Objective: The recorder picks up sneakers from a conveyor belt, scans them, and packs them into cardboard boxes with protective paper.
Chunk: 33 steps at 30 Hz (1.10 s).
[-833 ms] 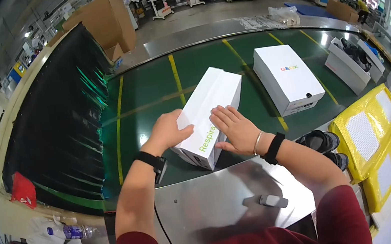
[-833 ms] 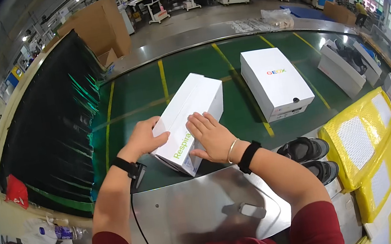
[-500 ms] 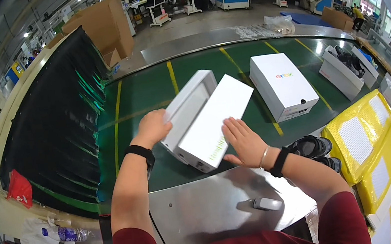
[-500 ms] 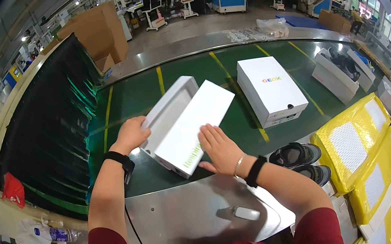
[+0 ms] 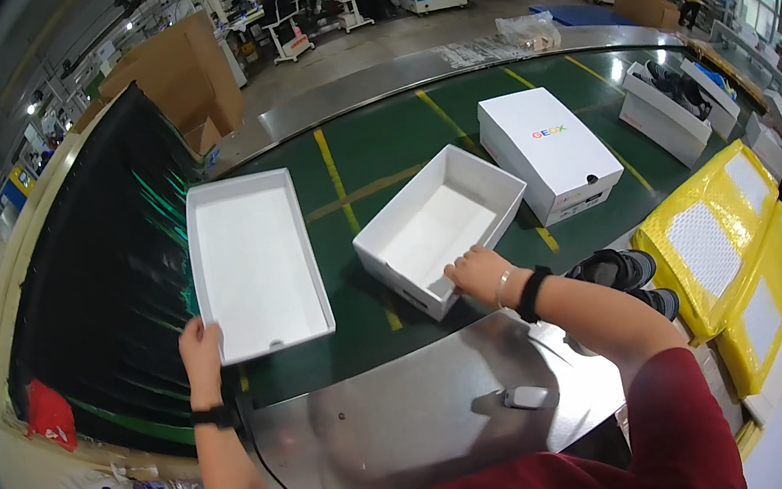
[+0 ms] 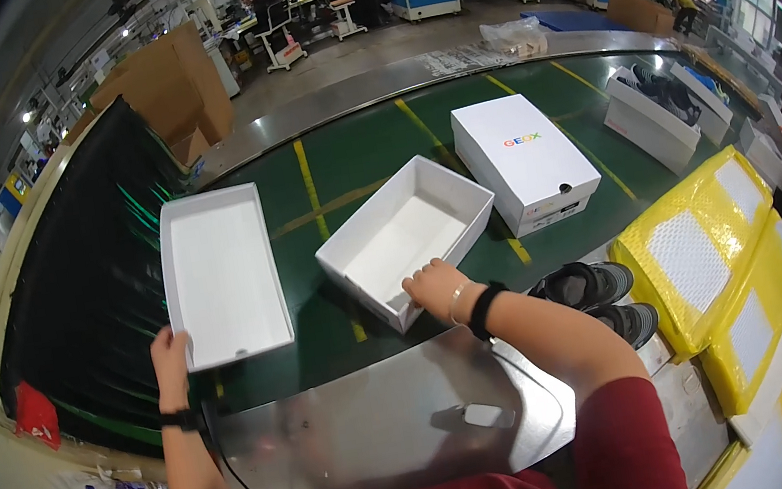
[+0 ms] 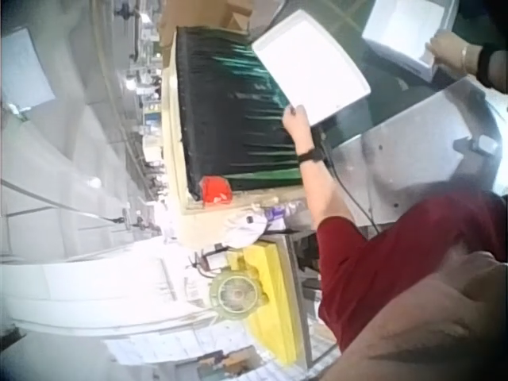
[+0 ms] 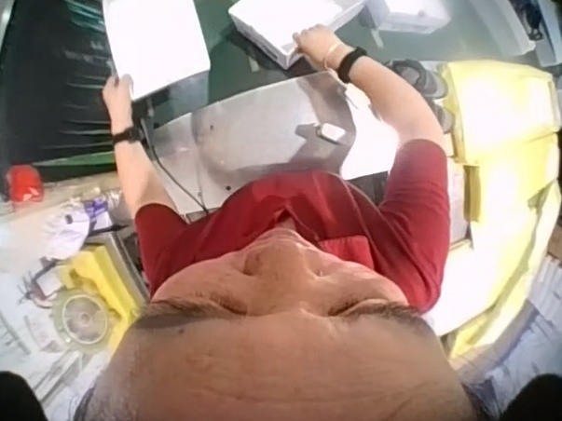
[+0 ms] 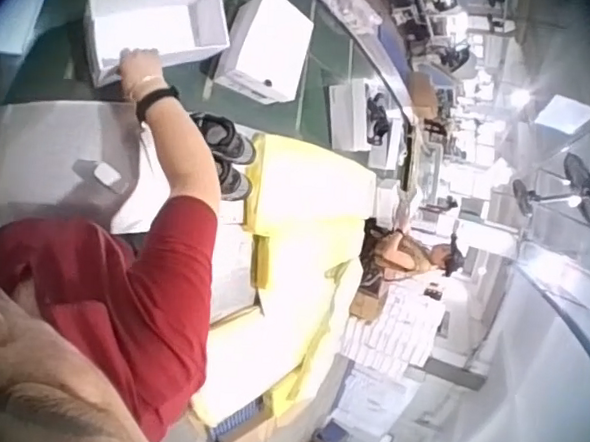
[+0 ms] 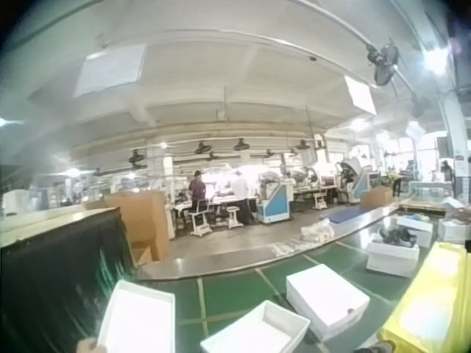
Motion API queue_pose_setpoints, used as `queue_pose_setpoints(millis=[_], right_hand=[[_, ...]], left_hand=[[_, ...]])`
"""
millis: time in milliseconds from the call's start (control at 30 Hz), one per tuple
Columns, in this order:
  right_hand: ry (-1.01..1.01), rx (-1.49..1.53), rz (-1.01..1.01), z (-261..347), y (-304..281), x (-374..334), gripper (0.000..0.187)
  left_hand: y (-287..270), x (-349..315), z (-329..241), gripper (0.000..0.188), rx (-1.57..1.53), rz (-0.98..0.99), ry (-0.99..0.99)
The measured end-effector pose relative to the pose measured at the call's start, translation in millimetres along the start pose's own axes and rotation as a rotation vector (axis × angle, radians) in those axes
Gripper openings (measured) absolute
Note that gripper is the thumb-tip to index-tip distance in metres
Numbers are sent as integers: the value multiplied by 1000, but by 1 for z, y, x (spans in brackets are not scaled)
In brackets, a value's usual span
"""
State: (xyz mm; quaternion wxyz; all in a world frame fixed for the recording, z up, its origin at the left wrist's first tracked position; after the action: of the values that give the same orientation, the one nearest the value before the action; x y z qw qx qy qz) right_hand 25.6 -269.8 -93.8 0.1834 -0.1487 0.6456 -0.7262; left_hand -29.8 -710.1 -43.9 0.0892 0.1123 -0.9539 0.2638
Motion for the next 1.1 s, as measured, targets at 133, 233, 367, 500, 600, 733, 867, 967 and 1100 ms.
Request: queue_pose_setpoints(millis=[133, 233, 367, 500, 600, 733, 867, 967, 1100], right_hand=[[-48, 118, -91, 0, 12, 54, 21], [-56, 126, -178, 7, 23, 83, 18], [-84, 125, -462, 21, -13, 45, 22], [-81, 373, -215, 73, -57, -59, 39], [-1, 271, -14, 105, -44, -135, 59], [146, 333, -49, 107, -12, -168, 48], [39, 434, -283, 129, -72, -141, 47], [-239, 507, -142, 183, -68, -101, 43], [-352, 496, 12, 232, -14, -65, 36]], left_hand=[[-26, -67, 33, 17, -117, 15, -144], [-19, -115, 28, 20, -262, 79, -243], [5, -160, 28, 23, -288, 196, -310], [21, -207, 44, 25, -284, 201, -318], [49, -235, 31, 24, -237, 217, -348], [71, -256, 23, 23, 203, 248, -89], [72, -269, 14, 27, 295, 165, -32], [70, -277, 21, 31, 241, 201, -73], [77, -275, 17, 31, 163, 152, -72]])
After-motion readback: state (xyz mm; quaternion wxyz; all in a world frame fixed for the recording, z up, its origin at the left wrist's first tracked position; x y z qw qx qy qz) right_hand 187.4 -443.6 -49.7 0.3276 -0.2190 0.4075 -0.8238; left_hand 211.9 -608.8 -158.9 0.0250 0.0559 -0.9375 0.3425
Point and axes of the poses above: each hand's wrist, its own x-axis towards the middle knuckle, its own y-axis out of the palm, z = x × y, the point moved 3 cm from there along x, towards the middle knuckle, and after that the axes turned 8 degrees about x, right-handed, at the moved point
